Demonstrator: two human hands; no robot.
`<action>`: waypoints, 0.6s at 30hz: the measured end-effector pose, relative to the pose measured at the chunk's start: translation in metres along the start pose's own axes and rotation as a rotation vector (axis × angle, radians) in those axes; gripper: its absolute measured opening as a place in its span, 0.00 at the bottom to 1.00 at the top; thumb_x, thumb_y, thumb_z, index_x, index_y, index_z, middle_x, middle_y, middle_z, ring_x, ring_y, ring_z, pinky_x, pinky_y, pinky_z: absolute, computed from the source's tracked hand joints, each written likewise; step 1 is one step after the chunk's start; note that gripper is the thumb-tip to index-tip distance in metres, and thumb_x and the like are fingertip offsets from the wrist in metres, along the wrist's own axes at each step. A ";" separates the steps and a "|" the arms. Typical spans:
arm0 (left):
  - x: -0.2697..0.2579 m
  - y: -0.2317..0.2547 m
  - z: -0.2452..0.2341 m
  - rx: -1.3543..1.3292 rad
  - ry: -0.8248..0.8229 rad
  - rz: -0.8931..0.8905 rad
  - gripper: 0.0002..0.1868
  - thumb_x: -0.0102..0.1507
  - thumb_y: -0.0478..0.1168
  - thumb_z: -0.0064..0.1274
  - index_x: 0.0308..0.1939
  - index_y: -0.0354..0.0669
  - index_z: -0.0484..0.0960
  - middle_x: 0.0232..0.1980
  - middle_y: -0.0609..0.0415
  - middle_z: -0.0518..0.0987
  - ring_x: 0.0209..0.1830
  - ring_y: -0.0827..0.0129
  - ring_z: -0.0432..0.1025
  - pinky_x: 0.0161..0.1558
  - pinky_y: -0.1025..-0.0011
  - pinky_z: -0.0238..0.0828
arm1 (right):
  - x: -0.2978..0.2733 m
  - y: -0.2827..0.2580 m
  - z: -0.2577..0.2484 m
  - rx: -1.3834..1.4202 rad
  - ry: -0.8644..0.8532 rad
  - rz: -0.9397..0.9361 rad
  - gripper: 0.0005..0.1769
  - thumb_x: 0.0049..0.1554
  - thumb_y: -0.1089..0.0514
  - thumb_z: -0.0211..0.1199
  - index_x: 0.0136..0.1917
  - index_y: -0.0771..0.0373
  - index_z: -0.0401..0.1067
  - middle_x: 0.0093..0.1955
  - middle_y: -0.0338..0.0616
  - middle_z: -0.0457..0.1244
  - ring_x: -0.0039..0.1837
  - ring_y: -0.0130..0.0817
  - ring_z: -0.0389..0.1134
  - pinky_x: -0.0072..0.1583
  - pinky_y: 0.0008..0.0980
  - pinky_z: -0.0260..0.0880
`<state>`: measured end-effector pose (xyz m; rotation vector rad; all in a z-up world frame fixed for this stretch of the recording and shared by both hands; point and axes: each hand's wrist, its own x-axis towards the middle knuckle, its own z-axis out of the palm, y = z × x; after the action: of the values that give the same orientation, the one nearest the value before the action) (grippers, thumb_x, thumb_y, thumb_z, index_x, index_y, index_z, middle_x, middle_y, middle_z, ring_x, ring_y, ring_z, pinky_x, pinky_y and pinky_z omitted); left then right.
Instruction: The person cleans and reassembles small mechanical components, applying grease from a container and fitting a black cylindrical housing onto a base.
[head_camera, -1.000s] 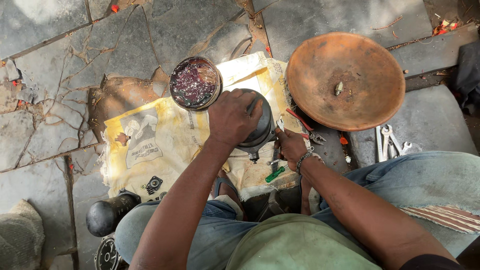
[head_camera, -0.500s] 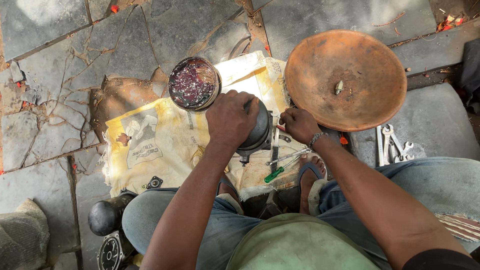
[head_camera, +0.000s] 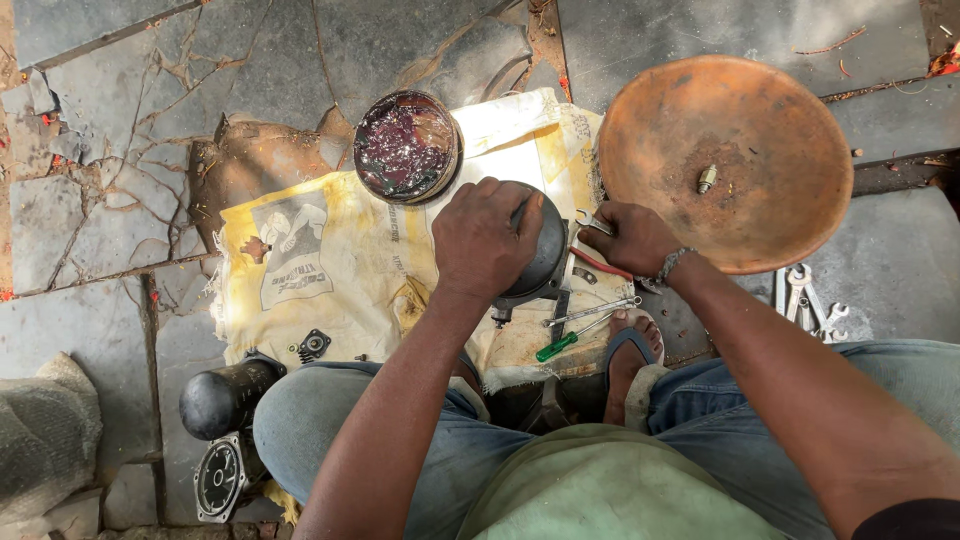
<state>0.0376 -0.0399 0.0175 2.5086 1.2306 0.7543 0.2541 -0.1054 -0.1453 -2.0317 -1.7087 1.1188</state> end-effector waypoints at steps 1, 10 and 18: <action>0.001 0.000 0.000 -0.003 0.011 -0.006 0.07 0.63 0.45 0.60 0.35 0.48 0.86 0.34 0.55 0.80 0.35 0.61 0.76 0.38 0.63 0.73 | -0.010 -0.006 0.006 0.109 0.123 -0.024 0.14 0.56 0.49 0.67 0.45 0.63 0.76 0.40 0.54 0.69 0.43 0.49 0.73 0.48 0.45 0.71; -0.003 0.000 0.001 0.010 0.053 -0.014 0.07 0.64 0.45 0.59 0.35 0.49 0.87 0.33 0.56 0.80 0.35 0.63 0.77 0.37 0.64 0.74 | -0.003 -0.031 0.024 0.144 0.414 -0.177 0.06 0.54 0.59 0.69 0.43 0.64 0.77 0.41 0.52 0.69 0.43 0.46 0.72 0.48 0.42 0.72; -0.008 -0.005 0.003 -0.012 0.094 -0.057 0.09 0.64 0.46 0.61 0.35 0.47 0.87 0.33 0.55 0.80 0.34 0.62 0.76 0.36 0.63 0.73 | 0.002 -0.029 0.030 0.116 0.326 -0.109 0.12 0.54 0.56 0.71 0.49 0.63 0.76 0.39 0.48 0.70 0.41 0.42 0.73 0.47 0.41 0.73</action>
<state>0.0320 -0.0428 0.0099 2.4421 1.3180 0.8724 0.2123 -0.1037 -0.1477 -1.9021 -1.5328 0.7815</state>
